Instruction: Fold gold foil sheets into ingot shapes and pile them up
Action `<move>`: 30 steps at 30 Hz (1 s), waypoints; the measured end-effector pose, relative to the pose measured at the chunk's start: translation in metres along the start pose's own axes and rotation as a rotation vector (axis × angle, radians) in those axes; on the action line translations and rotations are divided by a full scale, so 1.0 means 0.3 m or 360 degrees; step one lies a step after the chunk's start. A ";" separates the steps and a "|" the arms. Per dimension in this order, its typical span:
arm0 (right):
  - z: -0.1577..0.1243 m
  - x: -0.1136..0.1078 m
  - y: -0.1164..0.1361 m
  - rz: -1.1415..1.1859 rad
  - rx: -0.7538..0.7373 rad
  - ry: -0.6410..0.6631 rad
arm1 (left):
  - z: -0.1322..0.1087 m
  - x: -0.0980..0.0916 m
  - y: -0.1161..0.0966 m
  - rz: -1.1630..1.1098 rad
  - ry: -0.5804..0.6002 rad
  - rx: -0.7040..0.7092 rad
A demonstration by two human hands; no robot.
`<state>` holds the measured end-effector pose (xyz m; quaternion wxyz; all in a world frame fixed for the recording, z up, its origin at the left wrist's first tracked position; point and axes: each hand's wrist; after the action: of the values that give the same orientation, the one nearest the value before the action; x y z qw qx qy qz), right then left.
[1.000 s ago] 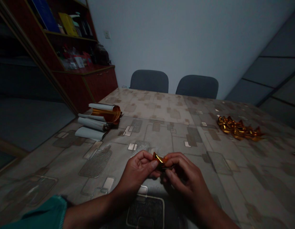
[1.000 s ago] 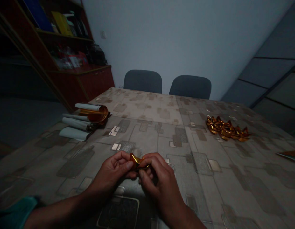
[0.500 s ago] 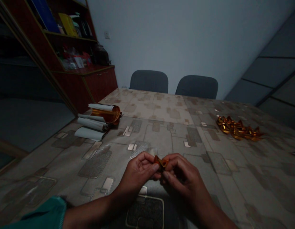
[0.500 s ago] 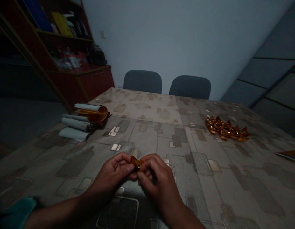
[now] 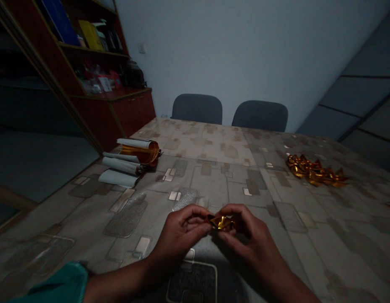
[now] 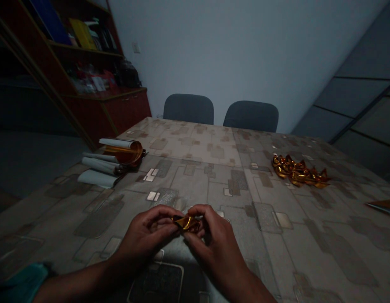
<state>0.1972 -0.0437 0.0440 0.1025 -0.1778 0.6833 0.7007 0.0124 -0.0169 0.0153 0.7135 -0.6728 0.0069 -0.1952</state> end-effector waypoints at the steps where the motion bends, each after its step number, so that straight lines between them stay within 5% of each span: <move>1: -0.002 -0.002 -0.002 0.0014 0.0004 -0.0004 | -0.001 -0.001 -0.006 0.0049 -0.0005 0.0018; 16: -0.001 0.020 -0.013 0.0141 -0.0058 -0.0121 | -0.009 0.019 -0.026 -0.0059 -0.0043 -0.0059; 24: -0.012 0.011 0.012 0.0651 0.0027 0.0131 | -0.004 0.015 -0.027 -0.0116 -0.0170 -0.0037; 30: -0.010 0.018 -0.017 0.0475 -0.0005 -0.0011 | -0.014 0.013 -0.029 -0.0009 -0.0104 0.0008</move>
<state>0.1945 -0.0471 0.0371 -0.0006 -0.0720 0.7007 0.7098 0.0125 -0.0222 0.0242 0.7145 -0.6772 -0.0187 -0.1750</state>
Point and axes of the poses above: each hand's wrist, its own z-axis towards the middle knuckle, its own x-axis out of the palm, y = z × x, and after that the axes turned 9 degrees about x, right-handed
